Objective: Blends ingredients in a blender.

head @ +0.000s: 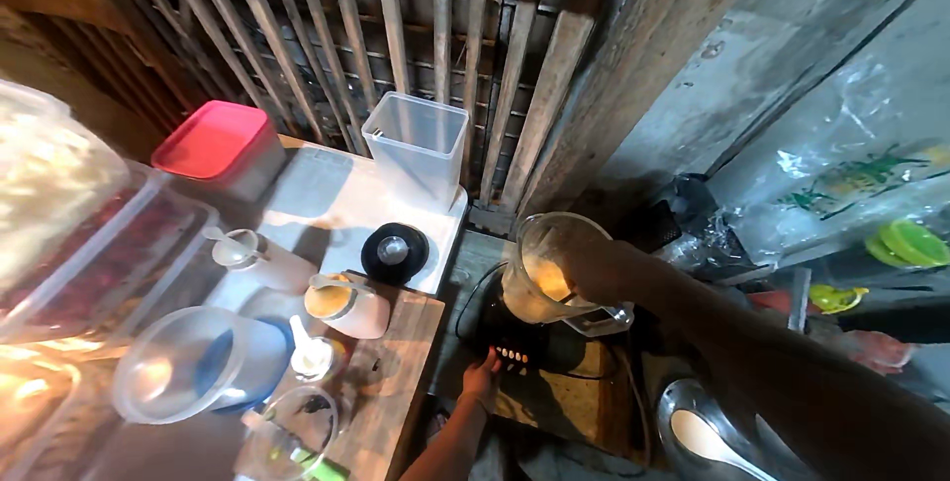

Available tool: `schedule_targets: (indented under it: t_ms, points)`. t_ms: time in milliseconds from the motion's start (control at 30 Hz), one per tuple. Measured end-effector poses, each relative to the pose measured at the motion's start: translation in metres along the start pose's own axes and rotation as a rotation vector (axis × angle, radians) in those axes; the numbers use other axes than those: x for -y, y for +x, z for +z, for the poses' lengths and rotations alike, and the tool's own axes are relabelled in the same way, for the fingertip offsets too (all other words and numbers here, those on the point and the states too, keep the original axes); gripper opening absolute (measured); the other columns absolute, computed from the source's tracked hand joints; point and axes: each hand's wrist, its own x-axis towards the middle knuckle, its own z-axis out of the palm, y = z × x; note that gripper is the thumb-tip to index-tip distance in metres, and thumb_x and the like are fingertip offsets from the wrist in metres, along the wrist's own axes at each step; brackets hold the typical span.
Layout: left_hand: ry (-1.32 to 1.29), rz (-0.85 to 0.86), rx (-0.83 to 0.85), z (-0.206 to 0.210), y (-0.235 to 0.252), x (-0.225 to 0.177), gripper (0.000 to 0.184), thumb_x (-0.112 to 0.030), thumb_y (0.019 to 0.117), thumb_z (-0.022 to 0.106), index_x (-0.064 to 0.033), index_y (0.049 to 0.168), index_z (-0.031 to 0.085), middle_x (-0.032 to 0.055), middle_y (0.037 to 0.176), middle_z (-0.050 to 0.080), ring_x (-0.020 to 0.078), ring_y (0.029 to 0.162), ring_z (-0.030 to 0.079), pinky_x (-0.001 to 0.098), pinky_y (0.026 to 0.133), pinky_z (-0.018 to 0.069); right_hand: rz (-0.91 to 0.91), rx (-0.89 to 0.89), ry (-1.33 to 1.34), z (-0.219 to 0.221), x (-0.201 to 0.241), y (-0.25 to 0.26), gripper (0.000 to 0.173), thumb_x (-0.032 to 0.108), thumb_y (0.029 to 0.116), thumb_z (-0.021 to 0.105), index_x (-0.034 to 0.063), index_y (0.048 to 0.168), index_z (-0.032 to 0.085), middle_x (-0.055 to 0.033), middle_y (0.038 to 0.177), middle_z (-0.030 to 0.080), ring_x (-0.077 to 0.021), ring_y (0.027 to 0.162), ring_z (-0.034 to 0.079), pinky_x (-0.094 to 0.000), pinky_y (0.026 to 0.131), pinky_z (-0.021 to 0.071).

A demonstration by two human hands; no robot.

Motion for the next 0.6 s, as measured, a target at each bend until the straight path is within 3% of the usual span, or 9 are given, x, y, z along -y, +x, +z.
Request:
schedule_targets:
  t_ms: [100,167,233,300,367,433,500,600]
  points:
    - [-0.009,0.002,-0.002,0.0003,0.0009,0.0004,0.042,-0.018,0.1059,0.055,0.0086,0.137,0.046,0.0212,0.126,0.060,0.0200,0.106,0.060,0.0314,0.093,0.0498,-0.023,-0.127,0.112,-0.0051,0.0008,0.0059,0.021,0.011,0.1040,0.056,0.0005,0.116,0.070,-0.0229,0.121,0.065,-0.0410,0.116,0.062,-0.0592,0.093,0.0490]
    - [-0.020,-0.007,-0.009,0.0004,0.0008,-0.0008,0.043,-0.017,0.1057,0.056,0.0083,0.139,0.045,0.0223,0.129,0.059,0.0212,0.108,0.060,0.0318,0.095,0.0497,0.080,-0.199,0.068,-0.0063,0.0006,0.0070,0.018,0.007,0.1025,0.056,-0.0001,0.114,0.069,-0.0233,0.118,0.066,-0.0425,0.113,0.064,-0.0598,0.086,0.0519]
    - [-0.036,-0.017,-0.017,0.0000,0.0010,-0.0008,0.044,-0.017,0.1053,0.056,0.0075,0.140,0.045,0.0222,0.130,0.059,0.0210,0.109,0.061,0.0315,0.094,0.0497,0.123,-0.127,-0.009,-0.0031,0.0015,0.0011,0.019,0.005,0.1008,0.058,-0.0034,0.117,0.065,-0.0250,0.119,0.065,-0.0442,0.113,0.063,-0.0597,0.085,0.0519]
    - [-0.027,-0.018,-0.019,-0.0005,0.0032,0.0000,0.042,-0.018,0.1053,0.056,0.0074,0.138,0.046,0.0206,0.125,0.060,0.0193,0.104,0.061,0.0304,0.091,0.0504,0.020,-0.042,-0.013,0.0015,0.0000,-0.0003,0.021,0.008,0.1002,0.061,-0.0038,0.117,0.066,-0.0251,0.122,0.064,-0.0437,0.116,0.061,-0.0605,0.090,0.0504]
    - [-0.015,-0.019,-0.013,-0.0012,0.0049,0.0009,0.040,-0.018,0.1055,0.056,0.0071,0.136,0.048,0.0186,0.121,0.061,0.0172,0.099,0.060,0.0289,0.087,0.0502,-0.094,-0.060,0.052,0.0015,-0.0028,0.0062,0.020,0.010,0.1018,0.060,-0.0030,0.111,0.070,-0.0246,0.115,0.066,-0.0421,0.113,0.062,-0.0595,0.093,0.0480]
    - [-0.020,-0.022,-0.011,-0.0012,0.0037,-0.0004,0.040,-0.018,0.1053,0.056,0.0071,0.136,0.048,0.0188,0.121,0.062,0.0169,0.100,0.061,0.0288,0.088,0.0502,-0.040,-0.145,0.111,-0.0043,-0.0029,0.0079,0.021,0.010,0.1034,0.057,-0.0005,0.116,0.070,-0.0236,0.119,0.066,-0.0416,0.115,0.062,-0.0592,0.094,0.0490]
    - [-0.016,-0.024,-0.020,-0.0002,0.0026,-0.0015,0.040,-0.018,0.1052,0.056,0.0069,0.135,0.048,0.0181,0.119,0.062,0.0164,0.097,0.061,0.0284,0.086,0.0503,0.094,-0.180,0.064,-0.0072,-0.0018,0.0055,0.019,0.006,0.1017,0.057,0.0001,0.116,0.068,-0.0236,0.119,0.066,-0.0425,0.114,0.064,-0.0592,0.088,0.0517]
    - [-0.006,-0.030,-0.027,0.0003,0.0014,-0.0027,0.038,-0.017,0.1055,0.056,0.0069,0.133,0.049,0.0173,0.117,0.062,0.0160,0.095,0.060,0.0282,0.085,0.0501,0.061,-0.036,-0.014,-0.0020,-0.0015,0.0022,0.023,0.007,0.0999,0.060,-0.0035,0.120,0.064,-0.0255,0.122,0.063,-0.0439,0.114,0.062,-0.0604,0.088,0.0513]
